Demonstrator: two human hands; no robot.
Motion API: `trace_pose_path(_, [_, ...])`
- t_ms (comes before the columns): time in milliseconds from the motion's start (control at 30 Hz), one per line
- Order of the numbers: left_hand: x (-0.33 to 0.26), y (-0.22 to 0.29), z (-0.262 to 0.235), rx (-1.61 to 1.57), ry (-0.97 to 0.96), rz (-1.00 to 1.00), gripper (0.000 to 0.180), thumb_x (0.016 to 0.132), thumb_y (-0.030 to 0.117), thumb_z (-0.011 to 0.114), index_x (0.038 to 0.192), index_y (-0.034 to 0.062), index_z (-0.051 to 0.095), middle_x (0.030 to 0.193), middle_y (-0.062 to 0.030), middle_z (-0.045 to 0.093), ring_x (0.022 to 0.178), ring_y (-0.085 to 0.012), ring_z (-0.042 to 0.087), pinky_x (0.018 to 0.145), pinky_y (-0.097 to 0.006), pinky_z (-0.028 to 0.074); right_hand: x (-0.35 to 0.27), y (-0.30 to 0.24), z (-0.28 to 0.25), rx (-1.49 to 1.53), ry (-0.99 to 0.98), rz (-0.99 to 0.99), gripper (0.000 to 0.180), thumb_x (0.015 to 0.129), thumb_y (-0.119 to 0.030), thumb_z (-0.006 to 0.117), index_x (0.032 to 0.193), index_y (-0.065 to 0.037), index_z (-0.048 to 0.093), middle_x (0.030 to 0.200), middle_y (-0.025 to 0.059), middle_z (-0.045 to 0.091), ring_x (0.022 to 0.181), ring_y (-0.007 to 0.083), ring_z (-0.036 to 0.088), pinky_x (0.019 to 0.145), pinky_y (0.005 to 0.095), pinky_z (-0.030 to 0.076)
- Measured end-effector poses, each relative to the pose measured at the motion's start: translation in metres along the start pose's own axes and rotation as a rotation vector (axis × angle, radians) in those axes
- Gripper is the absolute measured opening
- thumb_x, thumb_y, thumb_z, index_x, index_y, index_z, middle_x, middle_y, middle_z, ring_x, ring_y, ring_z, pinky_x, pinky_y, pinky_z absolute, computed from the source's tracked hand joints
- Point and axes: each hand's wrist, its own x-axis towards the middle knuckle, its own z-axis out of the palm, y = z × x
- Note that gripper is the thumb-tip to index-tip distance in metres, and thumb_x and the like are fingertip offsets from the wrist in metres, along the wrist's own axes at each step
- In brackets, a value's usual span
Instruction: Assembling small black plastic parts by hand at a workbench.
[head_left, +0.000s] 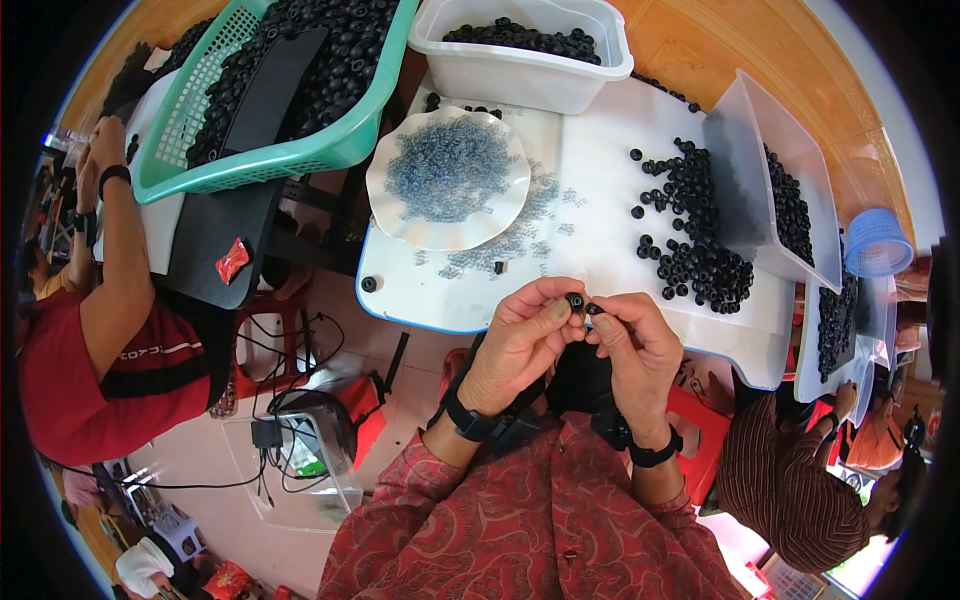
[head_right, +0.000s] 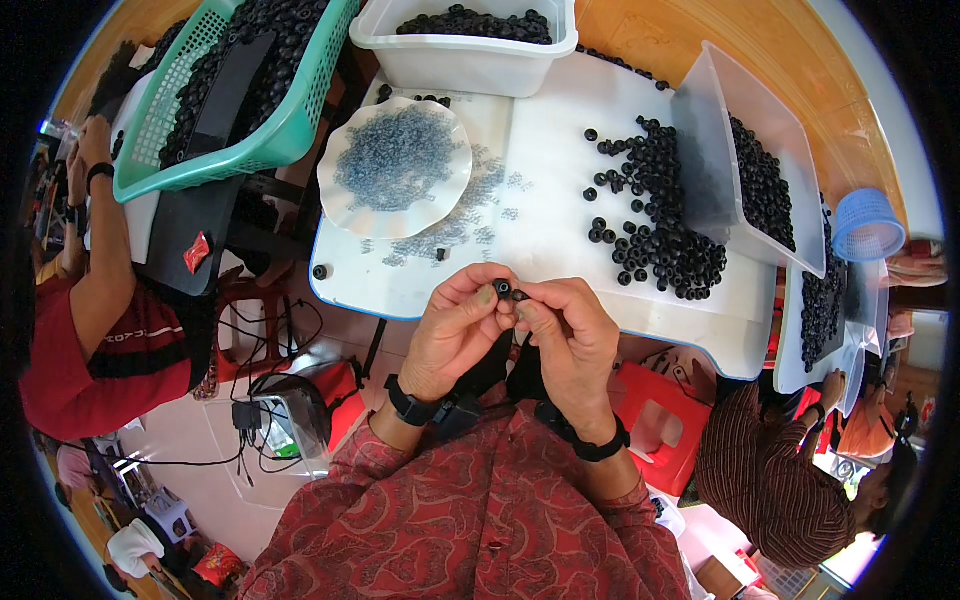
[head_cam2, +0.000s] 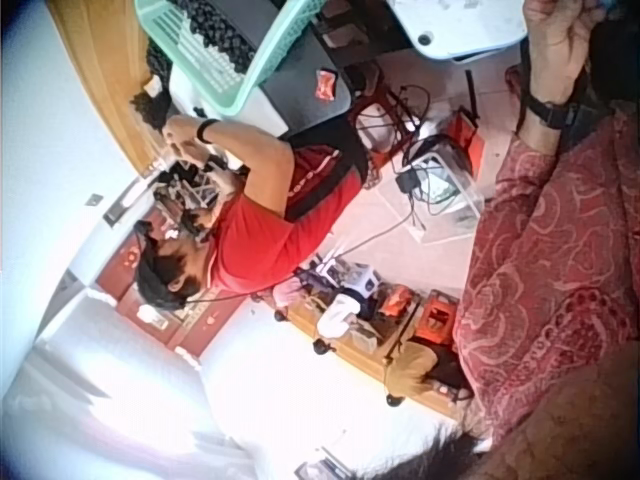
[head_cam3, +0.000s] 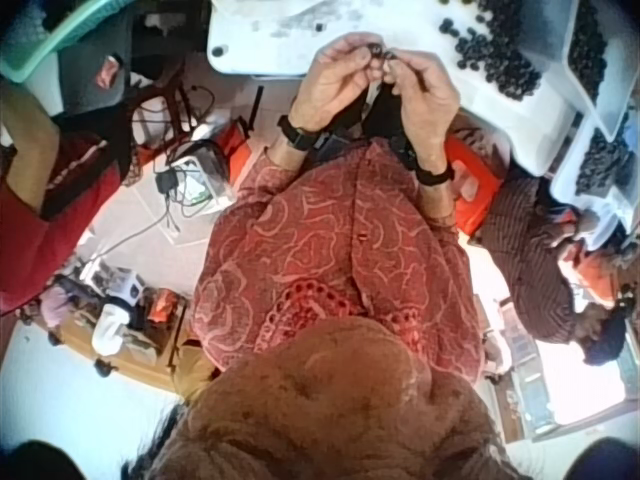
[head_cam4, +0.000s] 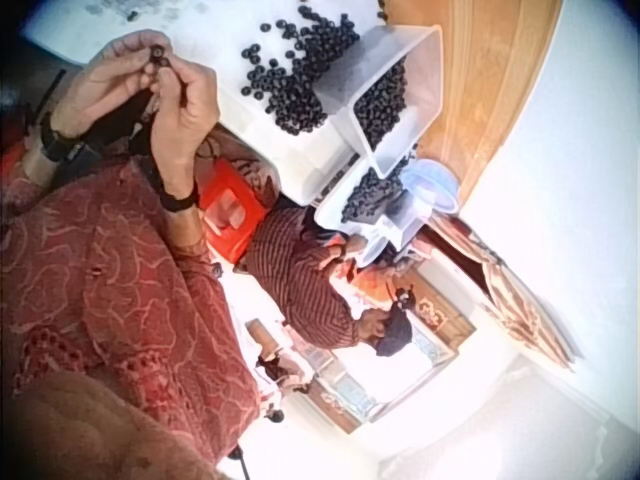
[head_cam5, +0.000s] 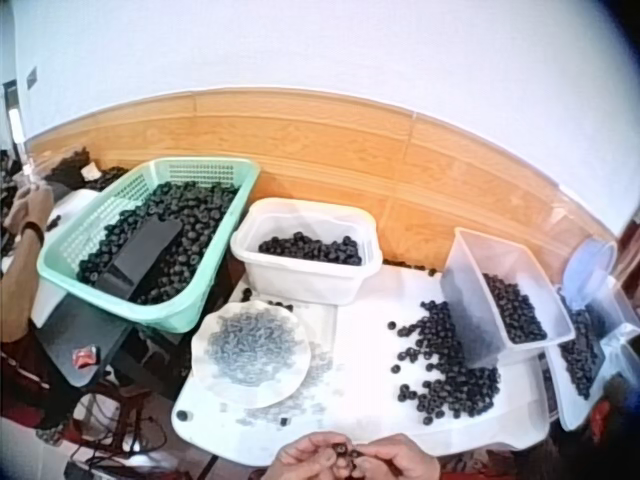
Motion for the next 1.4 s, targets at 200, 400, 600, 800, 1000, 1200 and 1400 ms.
trace_pose_path(200, [-0.0011,0.0023,0.0006,0.047,0.016,0.005,0.025,0.099,0.002,0.057,0.123,-0.0033,0.061,0.105,-0.0092,0.067,0.092,-0.0132,0.065,0.084,-0.029,0.056,0.0008,0.0011,0.0010,-0.049,-0.007,-0.041,0.012,0.094,0.003,0.063,0.105,0.003,0.067,0.095,0.0077,0.063,0.075,0.0097,0.062,0.066,0.0215,0.050])
trace_pose_path(400, [-0.0011,0.0027,-0.0002,0.097,0.025,0.002,0.026,0.099,0.002,0.058,0.124,-0.0043,0.060,0.106,-0.0096,0.067,0.092,-0.0127,0.065,0.083,-0.027,0.057,0.0015,0.0017,0.0013,-0.097,0.003,-0.046,0.012,0.094,0.003,0.063,0.105,0.003,0.067,0.094,0.0077,0.063,0.074,0.0101,0.062,0.066,0.0220,0.051])
trace_pose_path(600, [-0.0010,0.0029,0.0007,0.141,0.038,0.004,0.027,0.099,0.001,0.057,0.124,-0.0052,0.061,0.106,-0.0100,0.067,0.091,-0.0127,0.065,0.083,-0.027,0.057,0.0014,0.0029,0.0015,-0.152,0.006,-0.060,0.012,0.094,0.004,0.062,0.105,0.003,0.067,0.093,0.0081,0.063,0.073,0.0105,0.063,0.066,0.0227,0.051])
trace_pose_path(800, [-0.0015,0.0021,-0.0005,0.173,0.041,0.012,0.027,0.099,0.001,0.057,0.125,-0.0055,0.061,0.107,-0.0100,0.067,0.091,-0.0125,0.065,0.083,-0.026,0.056,0.0019,0.0026,0.0014,-0.211,0.001,-0.087,0.012,0.094,0.005,0.062,0.105,0.003,0.067,0.093,0.0092,0.063,0.072,0.0113,0.063,0.065,0.0235,0.052])
trace_pose_path(1000, [-0.0016,0.0035,0.0000,0.203,0.049,0.008,0.028,0.100,0.003,0.056,0.126,-0.0054,0.061,0.105,-0.0094,0.067,0.091,-0.0121,0.065,0.082,-0.026,0.057,0.0012,0.0044,0.0008,-0.221,0.008,-0.089,0.013,0.094,0.005,0.062,0.106,0.003,0.066,0.092,0.0095,0.063,0.071,0.0118,0.064,0.063,0.0236,0.052])
trace_pose_path(1200, [-0.0029,0.0046,0.0021,0.274,0.092,0.001,0.028,0.101,0.004,0.056,0.126,-0.0039,0.061,0.098,-0.0081,0.068,0.085,-0.0116,0.065,0.079,-0.025,0.057,0.0022,0.0025,-0.0006,-0.260,-0.009,-0.062,0.013,0.094,0.004,0.061,0.106,0.003,0.066,0.092,0.0088,0.063,0.070,0.0113,0.063,0.060,0.0233,0.051])
trace_pose_path(1400, [-0.0027,0.0047,0.0023,0.287,0.135,-0.016,0.027,0.101,0.006,0.056,0.126,-0.0028,0.062,0.092,-0.0071,0.068,0.080,-0.0112,0.065,0.076,-0.024,0.057,0.0020,0.0047,-0.0014,-0.193,-0.024,0.023,0.012,0.096,0.002,0.060,0.106,0.003,0.066,0.091,0.0071,0.062,0.070,0.0089,0.062,0.057,0.0216,0.051])
